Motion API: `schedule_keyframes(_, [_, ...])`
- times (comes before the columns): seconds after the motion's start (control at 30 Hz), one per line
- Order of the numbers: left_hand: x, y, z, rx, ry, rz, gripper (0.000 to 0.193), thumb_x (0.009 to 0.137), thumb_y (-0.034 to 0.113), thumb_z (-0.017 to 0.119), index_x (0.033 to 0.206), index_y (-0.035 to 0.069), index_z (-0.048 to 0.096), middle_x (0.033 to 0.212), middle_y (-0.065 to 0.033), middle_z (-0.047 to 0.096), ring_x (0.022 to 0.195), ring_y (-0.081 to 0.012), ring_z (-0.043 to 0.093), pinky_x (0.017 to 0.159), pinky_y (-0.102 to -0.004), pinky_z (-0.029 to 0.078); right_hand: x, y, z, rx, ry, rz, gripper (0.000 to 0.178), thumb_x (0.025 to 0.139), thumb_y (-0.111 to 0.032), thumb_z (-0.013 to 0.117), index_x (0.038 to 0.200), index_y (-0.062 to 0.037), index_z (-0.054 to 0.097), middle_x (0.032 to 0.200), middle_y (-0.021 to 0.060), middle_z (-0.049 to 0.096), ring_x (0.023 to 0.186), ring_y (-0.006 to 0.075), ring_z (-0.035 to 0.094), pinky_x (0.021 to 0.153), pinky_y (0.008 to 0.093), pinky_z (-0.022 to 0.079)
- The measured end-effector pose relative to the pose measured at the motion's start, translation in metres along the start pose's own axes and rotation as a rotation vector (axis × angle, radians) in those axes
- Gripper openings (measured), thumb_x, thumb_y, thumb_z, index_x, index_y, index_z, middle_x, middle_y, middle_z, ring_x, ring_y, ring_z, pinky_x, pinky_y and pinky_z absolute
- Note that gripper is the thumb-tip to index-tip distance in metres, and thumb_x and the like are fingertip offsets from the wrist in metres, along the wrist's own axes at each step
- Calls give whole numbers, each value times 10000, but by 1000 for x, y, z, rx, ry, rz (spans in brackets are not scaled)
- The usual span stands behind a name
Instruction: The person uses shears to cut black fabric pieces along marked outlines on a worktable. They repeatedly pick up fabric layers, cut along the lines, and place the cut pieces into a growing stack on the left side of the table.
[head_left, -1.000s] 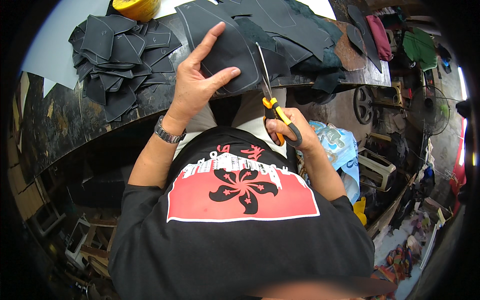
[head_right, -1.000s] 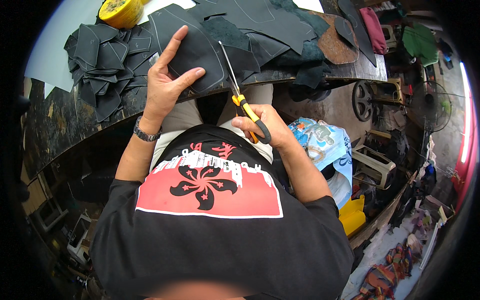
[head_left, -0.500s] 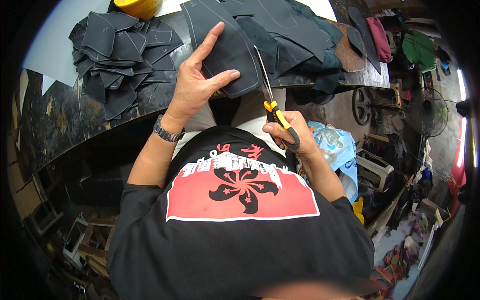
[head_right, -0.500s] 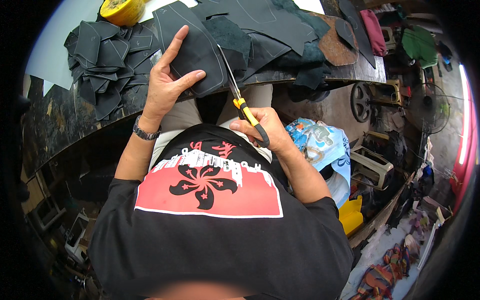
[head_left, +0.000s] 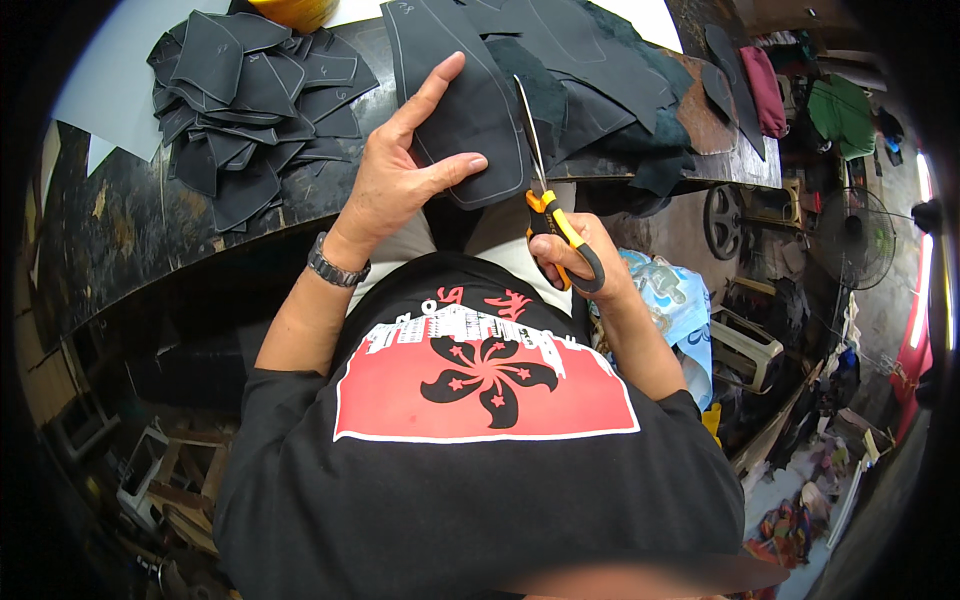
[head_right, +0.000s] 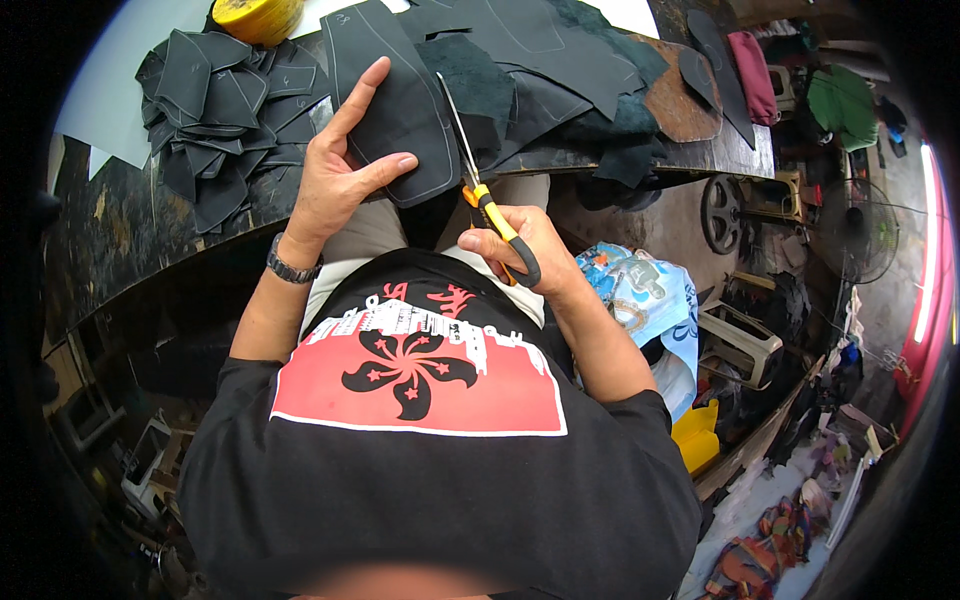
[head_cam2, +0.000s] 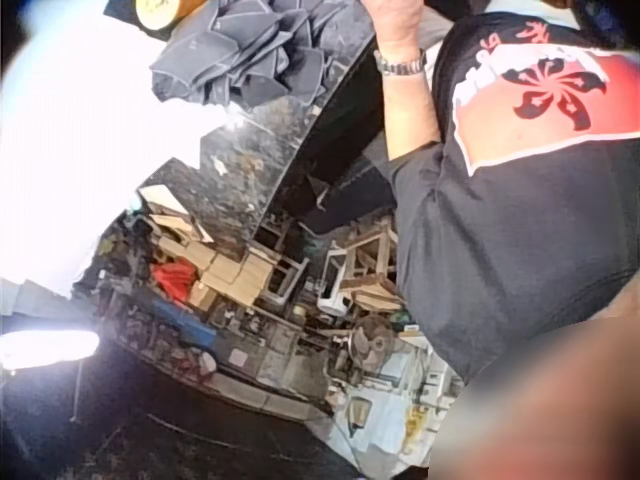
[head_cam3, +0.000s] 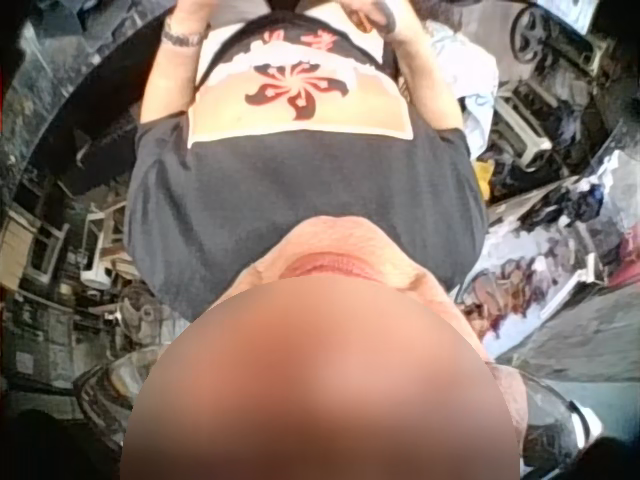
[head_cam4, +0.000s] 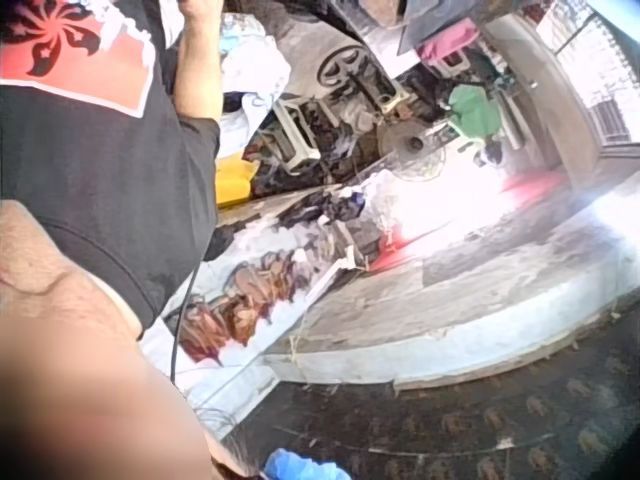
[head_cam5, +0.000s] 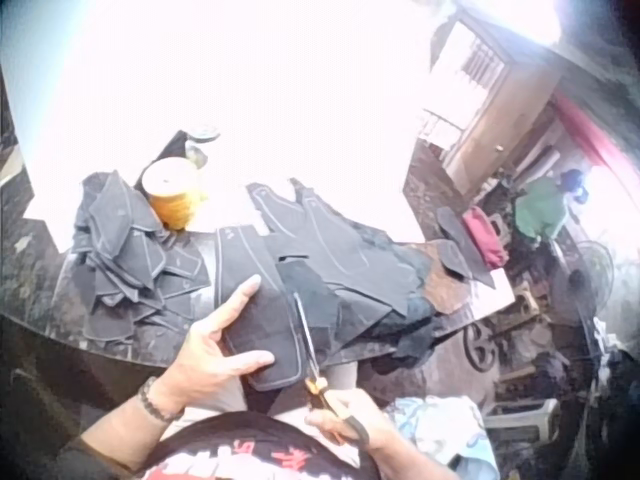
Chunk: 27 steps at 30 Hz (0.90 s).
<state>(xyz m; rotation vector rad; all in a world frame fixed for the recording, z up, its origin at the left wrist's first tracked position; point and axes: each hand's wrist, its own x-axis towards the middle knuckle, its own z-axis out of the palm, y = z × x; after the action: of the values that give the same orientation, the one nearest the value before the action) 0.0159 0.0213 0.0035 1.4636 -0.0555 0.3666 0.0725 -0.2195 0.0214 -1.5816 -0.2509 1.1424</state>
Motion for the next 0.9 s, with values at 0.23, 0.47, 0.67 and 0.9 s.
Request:
schedule_keyframes(0.23, [6, -2, -7, -21, 51, -132, 563, 797, 34, 737, 1326, 31, 544, 1245, -77, 606, 1086, -122, 576, 951, -259, 470, -7, -1, 1, -70, 48, 63, 360, 793, -326, 786, 695, -38, 595, 512, -12, 500, 414, 49, 462, 395, 200, 351])
schedule_keyframes(0.47, [12, 1, -6, 116, 43, 63, 747, 754, 36, 758, 1423, 41, 425, 1426, -100, 474, 1248, -162, 493, 1055, -283, 382, 5, -4, 3, -16, 4, 14, 388, 811, -372, 741, 775, -21, 580, 575, 17, 527, 471, 81, 500, 443, 219, 395])
schedule_keyframes(0.67, [7, 2, -11, 173, 50, 70, 760, 746, 59, 767, 1425, 47, 426, 1430, -100, 471, 1268, -179, 486, 1071, -292, 365, 7, -1, 2, -33, -13, 17, 396, 774, -379, 770, 774, -32, 581, 574, 13, 526, 474, 79, 492, 443, 227, 385])
schedule_keyframes(0.9, [3, 3, -11, 118, 31, 20, 753, 749, 71, 769, 1422, 50, 431, 1433, -92, 469, 1265, -175, 488, 1074, -296, 365, -2, -3, 2, -79, 30, 103, 374, 781, -346, 786, 734, -27, 597, 542, -11, 503, 447, 54, 459, 418, 212, 347])
